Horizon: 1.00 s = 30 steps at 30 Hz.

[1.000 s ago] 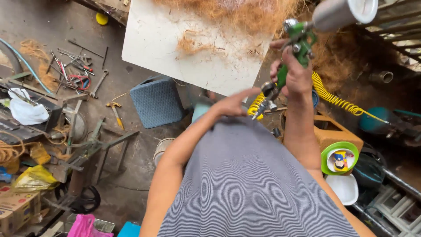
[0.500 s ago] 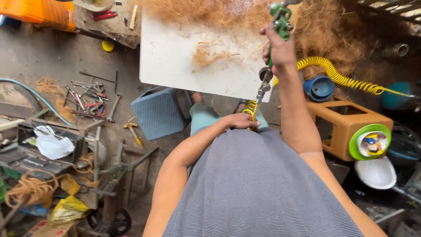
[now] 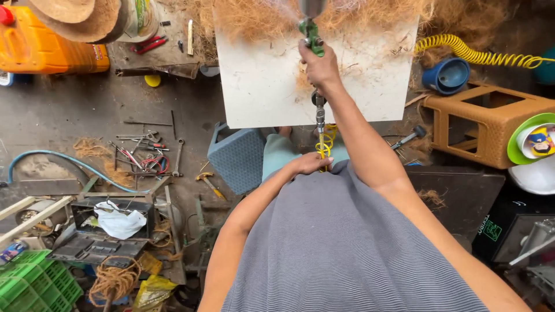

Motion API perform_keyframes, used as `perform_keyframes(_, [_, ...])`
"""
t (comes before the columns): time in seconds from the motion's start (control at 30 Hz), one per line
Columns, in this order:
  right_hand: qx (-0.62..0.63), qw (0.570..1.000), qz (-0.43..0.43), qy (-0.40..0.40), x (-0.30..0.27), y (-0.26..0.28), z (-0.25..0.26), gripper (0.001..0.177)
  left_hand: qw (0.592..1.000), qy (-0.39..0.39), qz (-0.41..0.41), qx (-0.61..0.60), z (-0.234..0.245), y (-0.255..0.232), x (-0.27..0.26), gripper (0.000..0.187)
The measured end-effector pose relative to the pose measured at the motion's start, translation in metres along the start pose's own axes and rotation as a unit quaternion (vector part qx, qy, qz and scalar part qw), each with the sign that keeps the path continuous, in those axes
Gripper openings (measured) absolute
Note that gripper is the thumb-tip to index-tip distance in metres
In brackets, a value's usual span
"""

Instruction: The person pulls and arranges coconut fiber on a white board, then uses a spray gun to apply a white substance to the fiber. The person handles the fiber by hand and uses a spray gun connected to a yellow hose.

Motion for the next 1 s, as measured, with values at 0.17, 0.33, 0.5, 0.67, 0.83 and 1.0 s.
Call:
perform_keyframes(0.17, [0.092, 0.995, -0.036, -0.018, -0.005, 0.011, 0.01, 0.026, 0.999, -0.014, 0.039, 0.031, 0.013, 0.017, -0.006, 0.066])
perform_keyframes(0.33, [0.113, 0.991, -0.033, -0.064, 0.002, -0.005, 0.025, 0.025, 0.996, 0.004, 0.054, 0.066, 0.017, 0.017, -0.014, 0.065])
perform_keyframes(0.5, [0.13, 0.987, -0.032, -0.094, 0.004, -0.018, 0.044, 0.028, 0.994, 0.018, 0.033, 0.101, 0.02, 0.021, -0.011, 0.06])
perform_keyframes(0.67, [0.142, 0.981, -0.044, -0.126, -0.005, -0.021, 0.07, 0.023, 0.988, 0.032, 0.029, 0.145, 0.022, 0.024, 0.0, 0.064])
perform_keyframes(0.83, [0.146, 0.974, -0.06, -0.163, -0.006, -0.032, 0.1, 0.019, 0.98, 0.04, 0.009, 0.193, 0.022, 0.021, 0.009, 0.062])
perform_keyframes(1.0, [0.177, 0.963, -0.046, -0.197, -0.002, -0.049, 0.13, 0.022, 0.976, 0.012, -0.001, 0.218, 0.025, 0.012, 0.017, 0.06])
Point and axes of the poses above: each hand's wrist, its own x-axis towards the middle knuckle, its own z-axis out of the back of the hand, y = z × x, the point moved 4 cm from there along x, towards the middle knuckle, and after that the axes turned 7 degrees about y, right-handed, at the moved point
